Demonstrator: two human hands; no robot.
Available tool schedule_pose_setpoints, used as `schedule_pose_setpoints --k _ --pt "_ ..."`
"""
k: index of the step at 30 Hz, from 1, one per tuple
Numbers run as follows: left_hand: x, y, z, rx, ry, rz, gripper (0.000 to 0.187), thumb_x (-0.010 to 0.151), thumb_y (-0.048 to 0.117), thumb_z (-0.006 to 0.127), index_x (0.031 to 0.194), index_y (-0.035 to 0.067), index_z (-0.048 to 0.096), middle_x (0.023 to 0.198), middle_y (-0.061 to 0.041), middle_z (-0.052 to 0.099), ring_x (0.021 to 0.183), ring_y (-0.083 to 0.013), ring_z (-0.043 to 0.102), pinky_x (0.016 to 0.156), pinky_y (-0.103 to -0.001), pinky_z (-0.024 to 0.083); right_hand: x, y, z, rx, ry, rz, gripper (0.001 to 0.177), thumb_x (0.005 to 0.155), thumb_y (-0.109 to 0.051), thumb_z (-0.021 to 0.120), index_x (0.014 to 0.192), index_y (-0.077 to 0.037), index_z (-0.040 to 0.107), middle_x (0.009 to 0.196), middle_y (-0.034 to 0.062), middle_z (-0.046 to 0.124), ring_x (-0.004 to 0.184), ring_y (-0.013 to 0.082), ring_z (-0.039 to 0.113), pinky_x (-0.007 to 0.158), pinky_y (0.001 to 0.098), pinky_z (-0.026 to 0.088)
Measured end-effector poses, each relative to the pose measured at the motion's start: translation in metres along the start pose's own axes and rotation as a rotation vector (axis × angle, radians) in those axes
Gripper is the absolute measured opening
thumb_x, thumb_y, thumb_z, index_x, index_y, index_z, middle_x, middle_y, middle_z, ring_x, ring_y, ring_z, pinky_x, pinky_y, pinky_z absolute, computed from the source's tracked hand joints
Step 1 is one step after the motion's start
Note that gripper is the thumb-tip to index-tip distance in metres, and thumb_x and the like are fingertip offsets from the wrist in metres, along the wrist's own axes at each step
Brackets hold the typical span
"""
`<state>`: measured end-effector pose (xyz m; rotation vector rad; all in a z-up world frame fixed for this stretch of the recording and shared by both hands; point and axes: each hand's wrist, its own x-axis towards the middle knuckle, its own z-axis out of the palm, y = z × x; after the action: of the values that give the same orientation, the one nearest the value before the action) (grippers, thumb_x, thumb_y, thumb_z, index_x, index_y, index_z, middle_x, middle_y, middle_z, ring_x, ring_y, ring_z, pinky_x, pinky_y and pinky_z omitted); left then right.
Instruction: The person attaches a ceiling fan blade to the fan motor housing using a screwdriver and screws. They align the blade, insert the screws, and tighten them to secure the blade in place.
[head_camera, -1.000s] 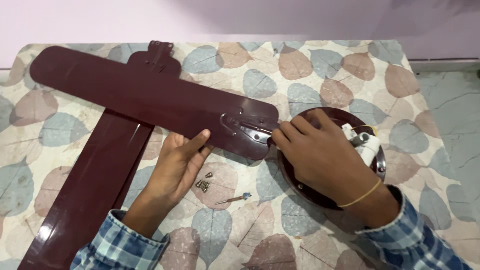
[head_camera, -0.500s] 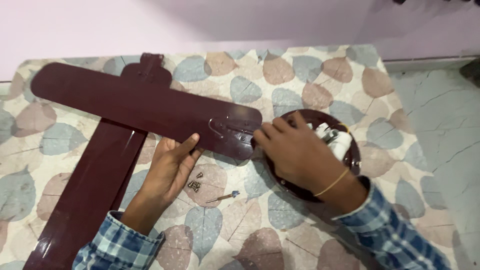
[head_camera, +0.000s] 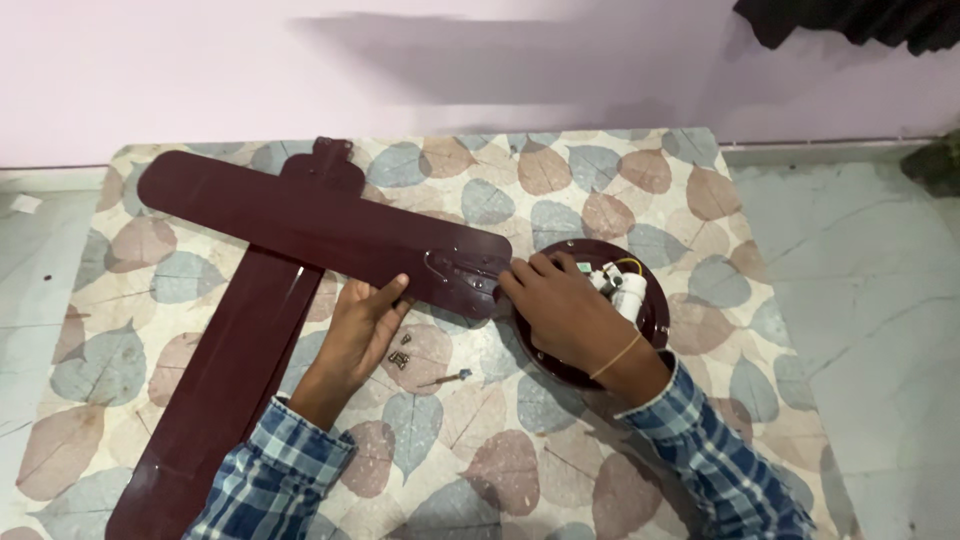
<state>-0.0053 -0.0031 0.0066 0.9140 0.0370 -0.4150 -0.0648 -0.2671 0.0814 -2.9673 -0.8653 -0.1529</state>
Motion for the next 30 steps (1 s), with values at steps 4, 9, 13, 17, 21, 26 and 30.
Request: schedule_pose_setpoints --k 4,9,13,17,21,26,30 --pt "0.002 0.003 0.002 0.002 -0.043 0.022 0.056 0.093 0.000 0.061 0.144 0.002 0.038 0.138 -0.008 0.054 0.126 -0.0165 0.058 0.111 -0.033 0.049 0.002 -0.005 0.003 -0.072 0.052 0.025 0.044 0.071 -0.007 0.066 0.115 -0.003 0.061 0.115 0.0127 0.063 0.110 0.0307 0.058 0.097 0.0474 0.042" --pt "0.002 0.000 -0.003 -0.052 -0.057 0.009 0.061 0.097 0.001 0.063 0.150 -0.001 0.032 0.143 -0.014 0.050 0.129 -0.0218 0.054 0.113 -0.038 0.046 0.006 -0.009 0.002 -0.119 -0.018 0.074 0.022 0.089 -0.014 0.062 0.109 -0.005 0.065 0.112 0.0094 0.065 0.110 0.0269 0.059 0.099 0.0453 0.043" --pt "0.001 0.004 0.000 -0.031 0.014 -0.055 0.064 0.094 0.002 0.062 0.150 0.004 0.030 0.147 -0.010 0.048 0.131 -0.0182 0.055 0.113 -0.036 0.047 0.009 -0.009 0.000 -0.165 0.071 0.055 0.019 0.090 -0.018 0.062 0.103 -0.004 0.067 0.114 0.0100 0.067 0.107 0.0262 0.061 0.096 0.0451 0.043" --pt "0.002 0.005 0.003 -0.062 -0.067 0.016 0.058 0.095 -0.001 0.062 0.146 0.000 0.034 0.142 -0.012 0.052 0.128 -0.0195 0.057 0.113 -0.037 0.049 0.002 -0.010 0.005 -0.327 0.087 -0.042 0.026 0.088 -0.017 0.060 0.109 -0.004 0.069 0.113 0.0098 0.067 0.108 0.0260 0.062 0.098 0.0440 0.047" --pt "0.003 0.004 -0.001 -0.069 -0.061 0.004 0.048 0.099 -0.002 0.064 0.140 -0.003 0.040 0.132 -0.014 0.057 0.120 -0.0205 0.060 0.110 -0.039 0.050 -0.002 -0.034 0.018 -0.307 0.166 -0.241 0.025 0.095 -0.022 0.058 0.112 -0.006 0.068 0.120 0.0130 0.067 0.108 0.0259 0.061 0.097 0.0461 0.049" --pt "0.008 -0.002 -0.008 -0.070 -0.062 -0.002 0.049 0.094 0.001 0.065 0.137 0.001 0.042 0.129 -0.009 0.059 0.118 -0.0156 0.062 0.106 -0.035 0.052 0.000 -0.085 0.033 0.083 -0.039 -0.257 0.029 0.096 -0.030 0.058 0.107 -0.003 0.066 0.110 0.0129 0.066 0.106 0.0307 0.061 0.088 0.0446 0.051" --pt "0.011 -0.003 -0.013 -0.090 -0.100 -0.004 0.044 0.103 -0.002 0.068 0.135 -0.003 0.039 0.127 -0.013 0.054 0.119 -0.0204 0.059 0.112 -0.039 0.052 -0.005 -0.078 0.025 -0.079 -0.092 -0.316 0.026 0.088 -0.019 0.062 0.107 -0.002 0.063 0.104 0.0105 0.066 0.098 0.0262 0.066 0.076 0.0356 0.056"
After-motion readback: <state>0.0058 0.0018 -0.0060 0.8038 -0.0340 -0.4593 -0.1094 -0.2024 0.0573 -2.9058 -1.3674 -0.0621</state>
